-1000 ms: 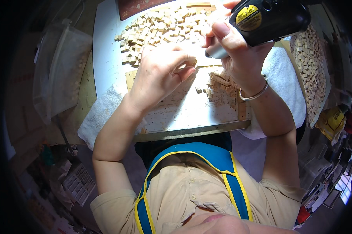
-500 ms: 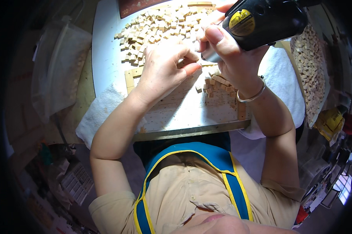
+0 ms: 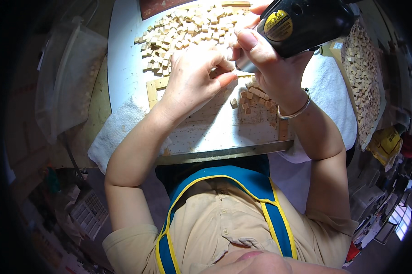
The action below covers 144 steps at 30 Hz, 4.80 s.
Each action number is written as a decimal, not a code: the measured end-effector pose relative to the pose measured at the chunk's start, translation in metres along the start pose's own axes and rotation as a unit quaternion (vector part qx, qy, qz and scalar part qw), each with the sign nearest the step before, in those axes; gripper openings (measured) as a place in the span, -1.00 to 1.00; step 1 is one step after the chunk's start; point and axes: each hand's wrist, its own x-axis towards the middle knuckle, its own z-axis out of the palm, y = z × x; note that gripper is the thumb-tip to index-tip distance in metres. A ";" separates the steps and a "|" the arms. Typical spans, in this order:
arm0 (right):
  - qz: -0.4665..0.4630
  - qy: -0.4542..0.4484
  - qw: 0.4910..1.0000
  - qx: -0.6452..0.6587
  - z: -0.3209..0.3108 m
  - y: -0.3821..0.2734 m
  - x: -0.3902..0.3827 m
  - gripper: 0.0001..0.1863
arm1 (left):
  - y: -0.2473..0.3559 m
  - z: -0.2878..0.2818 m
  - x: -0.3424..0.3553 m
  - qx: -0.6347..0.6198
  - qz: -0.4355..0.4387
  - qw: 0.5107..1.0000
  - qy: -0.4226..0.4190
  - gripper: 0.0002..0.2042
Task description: The person uses a rotary tool to carve small wooden blocks on a workbench. They hold each block with the left hand and apply the tool with the right hand, producing wood shavings that accumulate on the surface.
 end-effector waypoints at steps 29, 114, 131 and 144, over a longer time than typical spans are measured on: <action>-0.117 -0.017 0.955 -0.270 0.001 -0.004 0.010 -0.43 | -0.003 0.003 -0.002 -0.003 0.015 1.000 0.009 -0.81; -0.005 0.193 0.980 0.050 0.001 -0.037 0.035 -0.49 | -0.020 -0.039 0.015 0.173 0.136 0.973 -0.073 -0.81; -0.001 0.190 0.981 0.043 0.007 -0.044 0.036 -0.51 | -0.024 -0.030 0.023 0.174 0.172 0.969 -0.030 -0.85; 0.060 0.164 0.983 0.048 0.006 -0.031 0.023 -0.50 | -0.010 0.002 0.001 0.020 0.029 0.999 0.001 -0.80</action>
